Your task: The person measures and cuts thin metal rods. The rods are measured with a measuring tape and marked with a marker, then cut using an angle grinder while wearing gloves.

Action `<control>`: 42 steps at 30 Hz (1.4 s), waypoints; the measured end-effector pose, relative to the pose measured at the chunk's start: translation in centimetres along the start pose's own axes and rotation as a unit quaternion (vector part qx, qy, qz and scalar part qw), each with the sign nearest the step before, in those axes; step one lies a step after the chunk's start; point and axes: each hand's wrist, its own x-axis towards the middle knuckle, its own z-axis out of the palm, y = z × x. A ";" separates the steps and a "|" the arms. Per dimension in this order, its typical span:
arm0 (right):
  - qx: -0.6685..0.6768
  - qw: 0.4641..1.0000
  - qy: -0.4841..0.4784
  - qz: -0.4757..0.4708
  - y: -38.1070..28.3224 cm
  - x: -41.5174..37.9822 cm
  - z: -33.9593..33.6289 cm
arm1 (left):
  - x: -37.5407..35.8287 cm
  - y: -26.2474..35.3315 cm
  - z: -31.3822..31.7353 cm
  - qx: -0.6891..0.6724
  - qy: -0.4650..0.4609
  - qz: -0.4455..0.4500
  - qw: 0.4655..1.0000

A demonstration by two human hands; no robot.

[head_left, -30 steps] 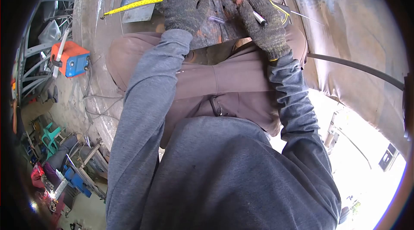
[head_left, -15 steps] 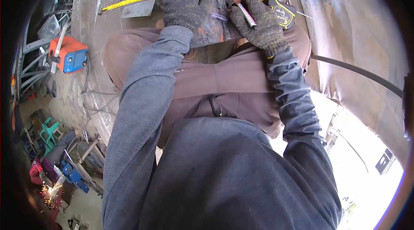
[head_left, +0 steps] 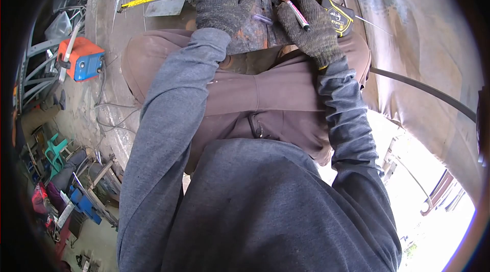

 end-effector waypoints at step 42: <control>-0.021 1.000 0.004 0.013 0.7 -0.5 0.7 | 1.2 2.3 -1.0 0.065 -0.084 -0.084 0.991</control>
